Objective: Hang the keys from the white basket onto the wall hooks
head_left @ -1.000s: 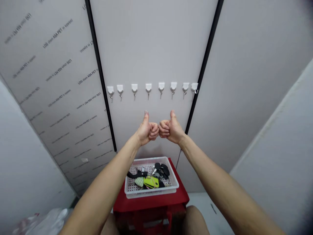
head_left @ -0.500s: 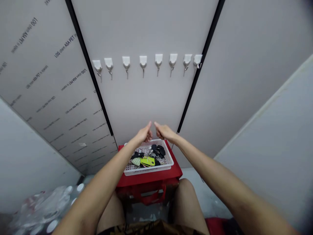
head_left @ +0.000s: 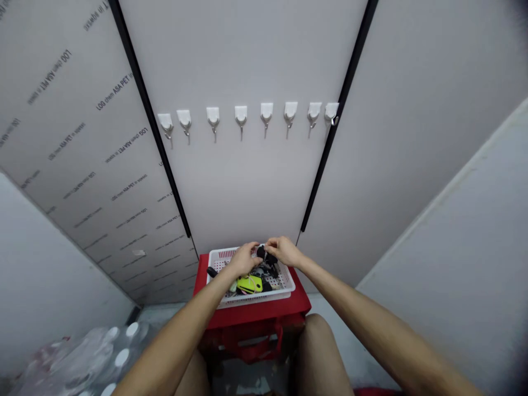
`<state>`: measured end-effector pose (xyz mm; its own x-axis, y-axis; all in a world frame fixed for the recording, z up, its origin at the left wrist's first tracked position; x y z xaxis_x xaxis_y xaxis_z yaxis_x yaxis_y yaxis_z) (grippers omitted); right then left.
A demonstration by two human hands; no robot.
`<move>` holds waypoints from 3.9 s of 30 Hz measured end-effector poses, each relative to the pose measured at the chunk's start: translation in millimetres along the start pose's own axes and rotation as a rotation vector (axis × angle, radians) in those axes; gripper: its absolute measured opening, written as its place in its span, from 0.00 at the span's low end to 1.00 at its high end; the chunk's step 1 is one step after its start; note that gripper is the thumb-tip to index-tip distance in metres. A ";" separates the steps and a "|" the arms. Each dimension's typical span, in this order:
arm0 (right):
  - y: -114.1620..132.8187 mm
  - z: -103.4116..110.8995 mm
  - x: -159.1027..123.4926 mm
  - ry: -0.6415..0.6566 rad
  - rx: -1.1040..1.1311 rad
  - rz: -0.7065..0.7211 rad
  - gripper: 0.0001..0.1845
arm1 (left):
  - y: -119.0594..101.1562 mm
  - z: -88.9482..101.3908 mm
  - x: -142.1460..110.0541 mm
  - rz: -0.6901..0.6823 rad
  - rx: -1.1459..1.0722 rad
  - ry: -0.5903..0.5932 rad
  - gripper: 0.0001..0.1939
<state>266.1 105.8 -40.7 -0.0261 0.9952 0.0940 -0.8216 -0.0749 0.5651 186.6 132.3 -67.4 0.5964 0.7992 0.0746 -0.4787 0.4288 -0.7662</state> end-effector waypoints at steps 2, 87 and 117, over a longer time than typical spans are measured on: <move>3.1 11.6 1.8 0.007 0.227 -0.016 0.11 | -11.4 1.9 3.8 -0.060 -0.163 0.010 0.21; 4.6 -21.6 -12.4 -0.055 -0.585 0.022 0.08 | 10.8 -7.6 -13.4 0.038 0.217 0.091 0.15; 55.8 256.9 5.6 -0.846 0.582 0.129 0.03 | -197.9 110.2 65.8 -0.179 -0.563 -0.355 0.08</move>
<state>366.4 91.1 202.0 0.4996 0.6247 0.6002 -0.4323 -0.4206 0.7976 249.5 146.4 159.5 0.3423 0.8671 0.3619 0.0725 0.3597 -0.9303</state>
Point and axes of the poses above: each hand's wrist, its own x-axis towards the middle knuckle, its own z-axis out of the back of the hand, y = z × x, the point moved 9 cm from there along x, towards the middle knuckle
